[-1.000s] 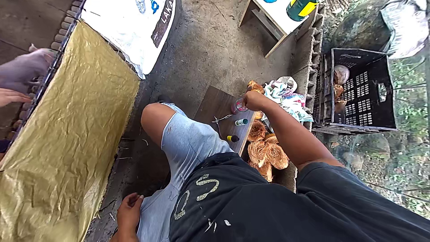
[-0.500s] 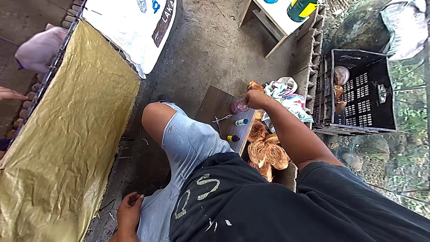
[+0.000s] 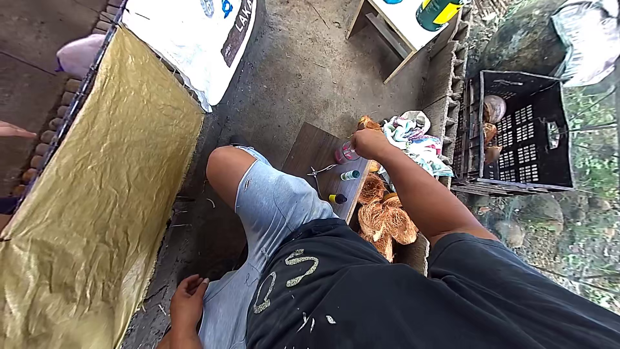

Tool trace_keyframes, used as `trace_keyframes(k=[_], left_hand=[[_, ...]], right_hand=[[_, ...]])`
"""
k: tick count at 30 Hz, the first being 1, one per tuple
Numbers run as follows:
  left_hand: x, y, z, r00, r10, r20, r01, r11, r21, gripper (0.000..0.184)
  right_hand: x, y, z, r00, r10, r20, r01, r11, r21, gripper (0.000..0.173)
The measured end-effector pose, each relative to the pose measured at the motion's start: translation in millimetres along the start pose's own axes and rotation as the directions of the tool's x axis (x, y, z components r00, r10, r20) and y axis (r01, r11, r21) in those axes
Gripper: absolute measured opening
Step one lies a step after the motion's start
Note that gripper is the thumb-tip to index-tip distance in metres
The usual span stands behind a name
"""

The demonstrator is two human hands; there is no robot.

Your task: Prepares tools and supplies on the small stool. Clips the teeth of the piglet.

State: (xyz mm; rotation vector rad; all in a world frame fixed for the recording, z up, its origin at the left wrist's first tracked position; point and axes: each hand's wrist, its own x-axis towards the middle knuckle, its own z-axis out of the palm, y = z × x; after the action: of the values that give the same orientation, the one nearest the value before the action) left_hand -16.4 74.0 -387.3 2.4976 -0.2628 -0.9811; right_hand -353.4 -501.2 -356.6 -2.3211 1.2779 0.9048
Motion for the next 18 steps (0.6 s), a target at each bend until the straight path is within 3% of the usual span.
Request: trace_keyframes(k=[18], left_hand=[[1.9,-3.3,-1.4,1.000,0.010,-0.009,-0.010,1.000,0.016,0.033]], right_hand=[[-4.4,-1.2,-3.2,1.000,0.016,-0.012,-0.016,0.999,-0.050,0.016]])
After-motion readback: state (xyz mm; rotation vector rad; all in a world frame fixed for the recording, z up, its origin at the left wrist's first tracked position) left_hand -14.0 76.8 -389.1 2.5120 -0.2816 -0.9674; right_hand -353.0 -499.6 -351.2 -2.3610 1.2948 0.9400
